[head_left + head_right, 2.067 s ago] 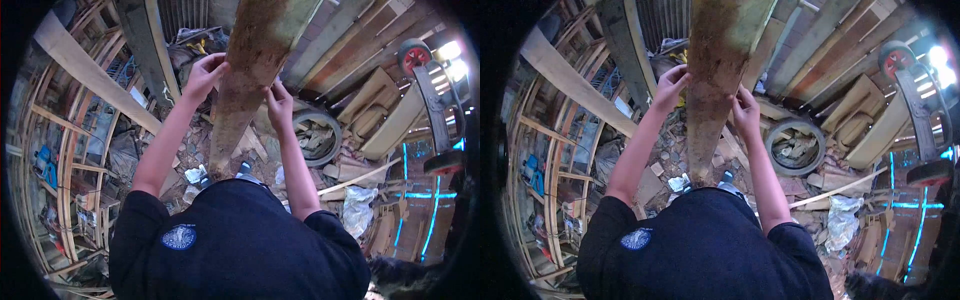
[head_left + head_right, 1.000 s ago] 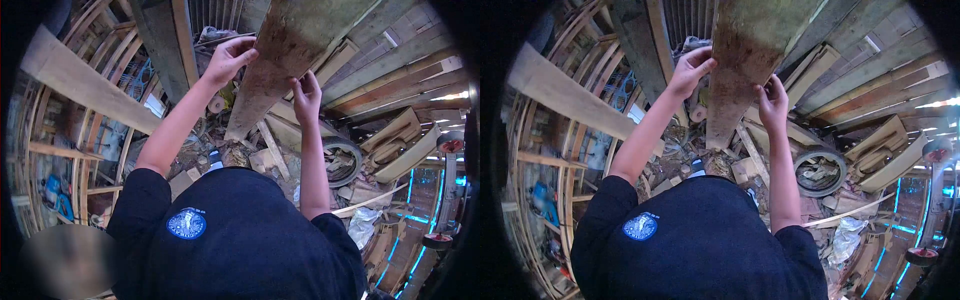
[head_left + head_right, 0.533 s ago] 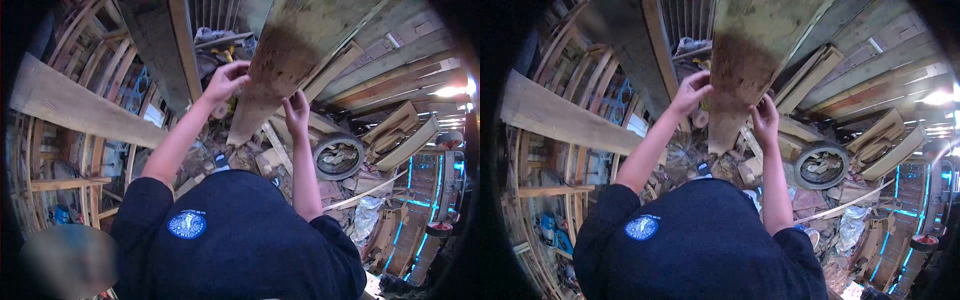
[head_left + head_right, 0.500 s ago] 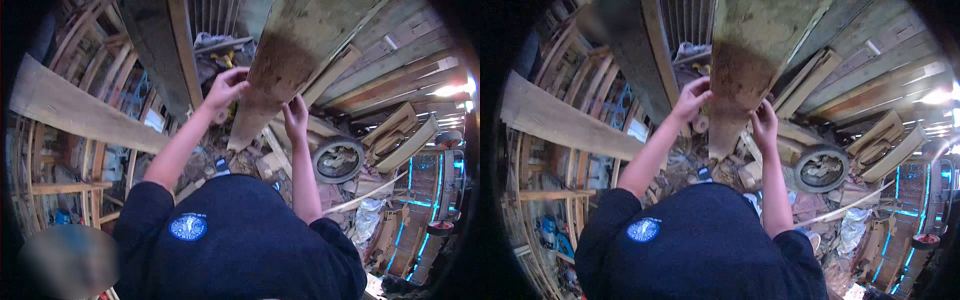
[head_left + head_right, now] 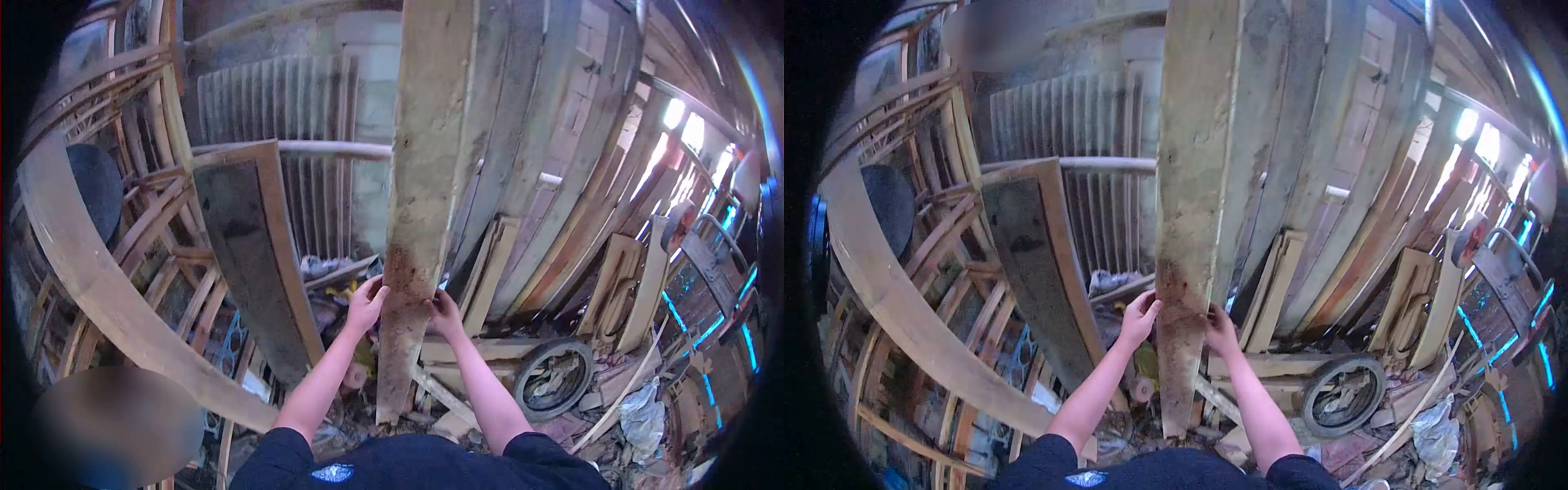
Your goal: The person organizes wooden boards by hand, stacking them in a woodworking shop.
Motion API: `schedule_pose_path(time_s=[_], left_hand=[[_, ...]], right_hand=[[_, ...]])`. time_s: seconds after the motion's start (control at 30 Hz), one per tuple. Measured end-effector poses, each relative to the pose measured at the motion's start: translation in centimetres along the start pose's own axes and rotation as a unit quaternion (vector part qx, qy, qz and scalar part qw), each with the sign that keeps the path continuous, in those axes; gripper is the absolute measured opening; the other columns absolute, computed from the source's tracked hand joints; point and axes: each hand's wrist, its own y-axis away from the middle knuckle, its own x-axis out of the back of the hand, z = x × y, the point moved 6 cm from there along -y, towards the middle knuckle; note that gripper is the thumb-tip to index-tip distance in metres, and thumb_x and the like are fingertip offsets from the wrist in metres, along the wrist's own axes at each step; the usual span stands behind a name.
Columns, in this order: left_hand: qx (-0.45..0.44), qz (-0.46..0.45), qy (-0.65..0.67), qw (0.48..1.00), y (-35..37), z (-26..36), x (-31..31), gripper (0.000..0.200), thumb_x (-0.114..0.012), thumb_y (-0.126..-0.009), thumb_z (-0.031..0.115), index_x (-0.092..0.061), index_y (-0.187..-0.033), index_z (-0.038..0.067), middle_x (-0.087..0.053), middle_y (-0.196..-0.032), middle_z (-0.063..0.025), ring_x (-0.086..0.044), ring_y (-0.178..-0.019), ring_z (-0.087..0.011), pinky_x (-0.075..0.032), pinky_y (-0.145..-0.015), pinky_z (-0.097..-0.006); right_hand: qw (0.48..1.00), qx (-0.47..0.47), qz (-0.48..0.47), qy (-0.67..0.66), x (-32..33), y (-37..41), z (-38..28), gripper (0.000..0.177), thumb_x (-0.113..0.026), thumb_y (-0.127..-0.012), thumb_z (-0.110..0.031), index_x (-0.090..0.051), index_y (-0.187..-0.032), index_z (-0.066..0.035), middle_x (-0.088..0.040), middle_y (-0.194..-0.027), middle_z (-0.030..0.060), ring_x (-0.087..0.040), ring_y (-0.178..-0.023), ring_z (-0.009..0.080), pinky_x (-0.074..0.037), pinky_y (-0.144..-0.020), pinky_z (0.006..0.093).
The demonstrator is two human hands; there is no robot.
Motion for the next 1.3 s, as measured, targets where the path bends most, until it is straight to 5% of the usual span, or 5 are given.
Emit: schedule_pose_path(time_s=[0.37,0.9,1.07,1.23,1.3], left_hand=[[0.019,0.050,-0.173,0.983,-8.4,-7.1,2.0,0.036,-0.060,-0.101,0.020,-0.061,-0.128,-0.004,-0.071,-0.116,-0.0168,-0.067,-0.108,-0.0223,-0.051,-0.095,-0.0346],[0.017,0.018,-0.313,0.949,-14.1,-10.6,-0.4,0.046,-0.056,-0.101,0.034,-0.060,-0.124,-0.006,-0.066,-0.121,-0.0281,-0.062,-0.117,-0.0406,-0.048,-0.100,-0.0438],[0.037,-0.005,-0.263,0.964,-15.3,-13.9,0.5,0.048,-0.057,-0.104,0.033,-0.057,-0.130,-0.006,-0.066,-0.125,-0.0196,-0.062,-0.115,-0.0266,-0.045,-0.102,-0.0352],[0.105,0.007,-0.212,0.972,-13.5,-11.0,-1.1,0.049,-0.060,-0.103,0.032,-0.053,-0.137,-0.003,-0.065,-0.107,-0.0036,-0.057,-0.088,-0.0093,-0.047,-0.080,-0.0238],[0.110,0.006,-0.205,0.972,-12.9,-11.2,-0.8,0.052,-0.057,-0.104,0.034,-0.052,-0.138,-0.006,-0.063,-0.122,-0.0107,-0.056,-0.108,-0.0159,-0.043,-0.095,-0.0281]], right_hand=[[0.985,-0.039,0.036,0.162,-0.2,-7.1,0.6,0.051,-0.063,-0.095,-0.018,-0.050,-0.139,0.005,-0.064,-0.130,0.0226,-0.064,-0.118,0.0304,-0.048,-0.102,0.0373],[0.957,-0.034,0.122,0.262,3.7,-13.1,8.9,0.048,-0.063,-0.097,-0.033,-0.056,-0.125,0.005,-0.065,-0.123,0.0271,-0.061,-0.120,0.0390,-0.047,-0.101,0.0429],[0.969,-0.084,0.150,0.178,2.6,-11.6,5.6,0.047,-0.063,-0.098,-0.028,-0.053,-0.134,0.001,-0.065,-0.124,0.0252,-0.062,-0.118,0.0349,-0.048,-0.100,0.0392],[0.961,-0.061,0.225,0.146,2.0,-11.1,8.3,0.043,-0.064,-0.096,-0.025,-0.054,-0.132,-0.003,-0.065,-0.120,0.0269,-0.064,-0.112,0.0395,-0.049,-0.095,0.0435],[0.971,-0.072,0.205,0.096,1.6,-10.7,7.6,0.042,-0.063,-0.096,-0.024,-0.054,-0.131,-0.002,-0.065,-0.121,0.0257,-0.063,-0.114,0.0386,-0.049,-0.096,0.0430]])
